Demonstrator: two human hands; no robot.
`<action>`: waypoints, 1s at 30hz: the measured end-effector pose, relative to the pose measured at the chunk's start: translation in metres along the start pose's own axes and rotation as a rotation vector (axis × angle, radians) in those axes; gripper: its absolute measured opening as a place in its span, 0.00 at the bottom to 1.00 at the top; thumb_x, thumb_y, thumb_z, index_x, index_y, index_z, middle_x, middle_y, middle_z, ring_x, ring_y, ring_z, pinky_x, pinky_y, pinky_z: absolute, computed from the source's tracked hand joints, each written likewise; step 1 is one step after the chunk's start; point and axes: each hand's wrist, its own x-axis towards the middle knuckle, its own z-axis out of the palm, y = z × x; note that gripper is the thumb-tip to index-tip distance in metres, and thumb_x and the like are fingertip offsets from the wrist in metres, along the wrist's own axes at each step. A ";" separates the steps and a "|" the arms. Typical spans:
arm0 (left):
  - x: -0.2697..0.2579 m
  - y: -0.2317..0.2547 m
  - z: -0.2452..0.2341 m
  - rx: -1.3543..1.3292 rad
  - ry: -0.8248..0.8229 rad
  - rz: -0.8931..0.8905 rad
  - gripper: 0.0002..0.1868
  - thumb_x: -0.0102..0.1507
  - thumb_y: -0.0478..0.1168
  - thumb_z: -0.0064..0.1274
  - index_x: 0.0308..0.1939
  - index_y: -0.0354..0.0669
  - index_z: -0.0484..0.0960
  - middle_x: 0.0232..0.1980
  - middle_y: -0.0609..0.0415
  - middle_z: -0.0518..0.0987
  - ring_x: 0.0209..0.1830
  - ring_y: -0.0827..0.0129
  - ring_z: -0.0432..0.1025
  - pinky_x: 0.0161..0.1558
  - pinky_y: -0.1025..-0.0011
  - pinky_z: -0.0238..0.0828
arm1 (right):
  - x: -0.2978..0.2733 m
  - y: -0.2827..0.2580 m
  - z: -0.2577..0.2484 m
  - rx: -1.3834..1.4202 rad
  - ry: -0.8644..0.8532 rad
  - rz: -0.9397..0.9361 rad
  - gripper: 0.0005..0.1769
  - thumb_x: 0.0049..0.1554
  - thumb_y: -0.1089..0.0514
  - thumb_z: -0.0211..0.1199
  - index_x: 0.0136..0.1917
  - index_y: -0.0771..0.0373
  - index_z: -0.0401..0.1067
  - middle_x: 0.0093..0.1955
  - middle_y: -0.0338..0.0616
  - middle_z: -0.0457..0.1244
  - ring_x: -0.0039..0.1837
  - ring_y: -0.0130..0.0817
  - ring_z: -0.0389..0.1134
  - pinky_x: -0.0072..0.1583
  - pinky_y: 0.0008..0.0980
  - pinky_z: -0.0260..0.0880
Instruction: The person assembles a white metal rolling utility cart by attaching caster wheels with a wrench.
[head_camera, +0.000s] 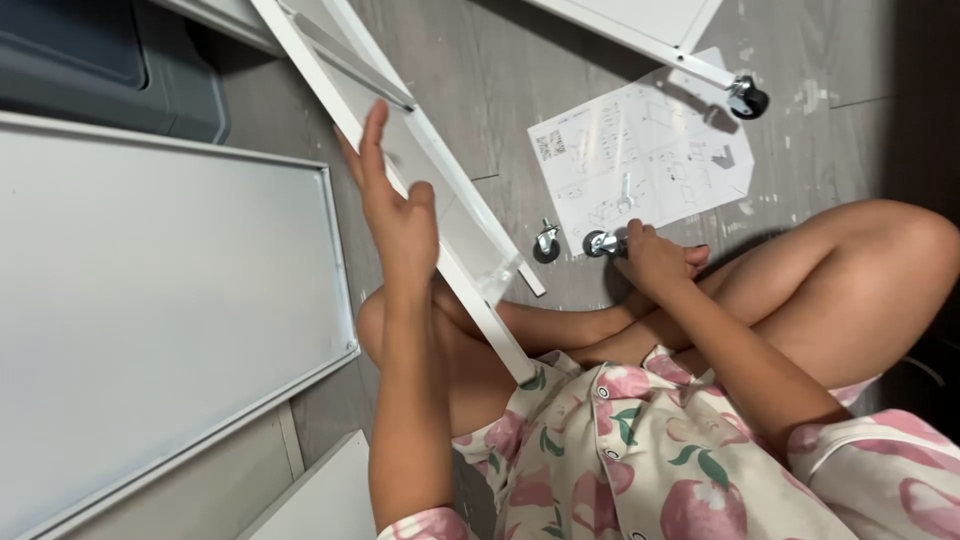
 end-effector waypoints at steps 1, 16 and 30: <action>0.008 -0.003 0.000 -0.003 -0.007 0.004 0.48 0.54 0.18 0.39 0.79 0.49 0.61 0.86 0.41 0.49 0.89 0.49 0.36 0.83 0.55 0.33 | 0.003 0.004 0.005 0.002 0.004 0.007 0.32 0.51 0.51 0.69 0.62 0.67 0.61 0.59 0.62 0.62 0.53 0.60 0.70 0.51 0.51 0.73; 0.067 -0.046 0.002 0.071 0.008 0.112 0.47 0.58 0.18 0.42 0.82 0.50 0.58 0.88 0.40 0.45 0.90 0.48 0.39 0.87 0.56 0.36 | 0.030 -0.021 0.111 1.796 0.087 0.792 0.27 0.66 0.40 0.49 0.61 0.66 0.59 0.45 0.44 0.59 0.45 0.43 0.69 0.40 0.51 0.78; 0.068 -0.045 0.017 0.101 0.086 0.116 0.47 0.58 0.18 0.41 0.80 0.54 0.58 0.87 0.37 0.39 0.89 0.43 0.36 0.82 0.58 0.50 | 0.034 -0.034 0.109 1.132 0.501 0.626 0.31 0.51 0.54 0.73 0.59 0.66 0.59 0.50 0.50 0.60 0.50 0.41 0.65 0.49 0.44 0.71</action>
